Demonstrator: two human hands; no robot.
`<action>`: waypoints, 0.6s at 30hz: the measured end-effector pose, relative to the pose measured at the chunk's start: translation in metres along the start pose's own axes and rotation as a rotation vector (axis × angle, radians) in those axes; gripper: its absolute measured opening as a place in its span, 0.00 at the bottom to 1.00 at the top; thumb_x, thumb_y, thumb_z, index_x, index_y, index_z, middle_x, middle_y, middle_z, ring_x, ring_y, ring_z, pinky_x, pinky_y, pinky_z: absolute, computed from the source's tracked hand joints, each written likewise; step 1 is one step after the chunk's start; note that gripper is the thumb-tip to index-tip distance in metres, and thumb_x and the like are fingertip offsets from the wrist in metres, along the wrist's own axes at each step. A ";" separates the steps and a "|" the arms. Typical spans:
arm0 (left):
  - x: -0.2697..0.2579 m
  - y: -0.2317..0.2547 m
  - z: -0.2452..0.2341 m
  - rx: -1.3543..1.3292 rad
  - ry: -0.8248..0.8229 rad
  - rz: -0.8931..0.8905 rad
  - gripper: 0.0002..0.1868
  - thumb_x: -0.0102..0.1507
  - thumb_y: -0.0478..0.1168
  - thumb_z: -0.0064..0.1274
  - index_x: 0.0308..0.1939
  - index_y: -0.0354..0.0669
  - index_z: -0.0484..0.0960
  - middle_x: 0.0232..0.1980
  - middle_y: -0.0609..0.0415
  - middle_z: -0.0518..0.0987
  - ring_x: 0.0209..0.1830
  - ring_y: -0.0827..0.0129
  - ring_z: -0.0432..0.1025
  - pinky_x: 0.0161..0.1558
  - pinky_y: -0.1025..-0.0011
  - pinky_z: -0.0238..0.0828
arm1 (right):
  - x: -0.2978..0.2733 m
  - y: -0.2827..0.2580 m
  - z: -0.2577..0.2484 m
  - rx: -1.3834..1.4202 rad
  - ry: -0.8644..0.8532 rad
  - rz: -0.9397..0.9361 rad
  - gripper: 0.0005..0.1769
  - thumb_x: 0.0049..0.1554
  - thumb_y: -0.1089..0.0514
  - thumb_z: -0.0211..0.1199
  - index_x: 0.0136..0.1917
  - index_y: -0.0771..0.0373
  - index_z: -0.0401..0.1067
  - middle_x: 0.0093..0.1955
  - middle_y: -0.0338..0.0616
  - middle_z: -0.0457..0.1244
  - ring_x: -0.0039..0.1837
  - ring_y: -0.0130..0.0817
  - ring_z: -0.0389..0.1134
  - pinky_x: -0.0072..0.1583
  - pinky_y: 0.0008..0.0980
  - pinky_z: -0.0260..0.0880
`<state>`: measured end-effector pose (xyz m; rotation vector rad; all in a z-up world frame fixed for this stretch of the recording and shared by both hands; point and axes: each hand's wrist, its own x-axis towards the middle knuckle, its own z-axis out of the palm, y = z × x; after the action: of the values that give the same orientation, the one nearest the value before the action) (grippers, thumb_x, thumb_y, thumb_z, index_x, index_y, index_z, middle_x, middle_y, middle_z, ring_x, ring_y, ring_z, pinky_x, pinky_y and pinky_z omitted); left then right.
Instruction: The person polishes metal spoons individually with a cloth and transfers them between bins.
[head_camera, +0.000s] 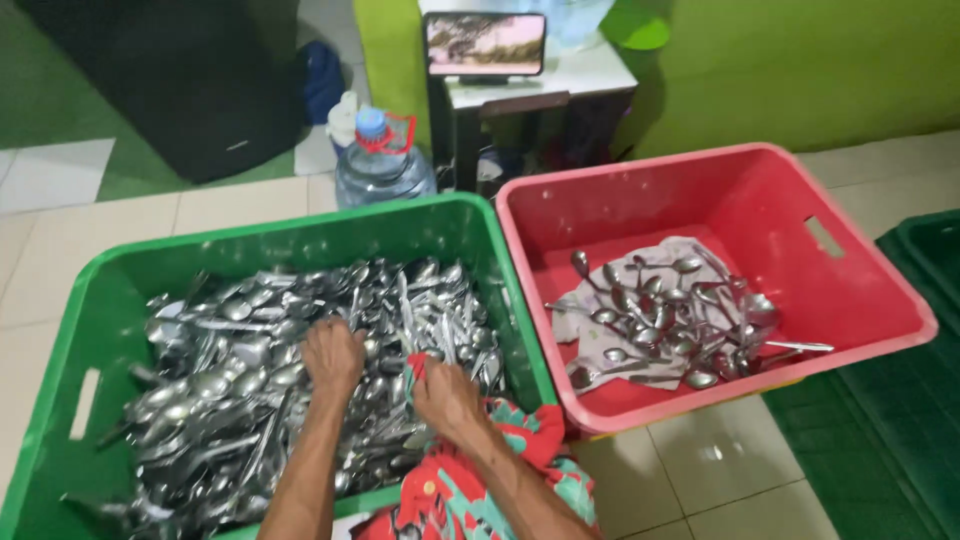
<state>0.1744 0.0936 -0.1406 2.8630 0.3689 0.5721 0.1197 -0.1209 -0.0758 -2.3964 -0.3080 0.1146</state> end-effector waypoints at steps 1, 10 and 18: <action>0.004 0.005 0.008 0.086 -0.017 0.008 0.21 0.56 0.49 0.61 0.46 0.38 0.82 0.47 0.42 0.81 0.51 0.49 0.76 0.50 0.52 0.69 | -0.004 -0.001 -0.002 0.003 -0.012 -0.003 0.15 0.55 0.55 0.56 0.46 0.71 0.71 0.40 0.68 0.67 0.46 0.66 0.69 0.50 0.61 0.68; 0.037 -0.019 0.033 0.236 -0.304 -0.139 0.19 0.62 0.40 0.53 0.51 0.27 0.78 0.50 0.35 0.79 0.48 0.48 0.79 0.44 0.57 0.79 | -0.004 -0.017 -0.014 0.082 -0.098 0.030 0.14 0.55 0.57 0.54 0.47 0.71 0.71 0.39 0.70 0.66 0.46 0.67 0.70 0.52 0.61 0.68; 0.023 -0.051 -0.059 0.264 -0.501 -0.221 0.21 0.65 0.41 0.45 0.55 0.27 0.78 0.55 0.34 0.81 0.54 0.44 0.78 0.52 0.52 0.75 | -0.005 -0.010 -0.010 0.121 -0.055 -0.017 0.14 0.55 0.58 0.52 0.46 0.74 0.69 0.39 0.70 0.66 0.45 0.67 0.69 0.52 0.60 0.67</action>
<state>0.1607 0.1567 -0.0910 3.0100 0.6977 -0.2512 0.1144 -0.1218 -0.0615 -2.2730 -0.3377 0.1867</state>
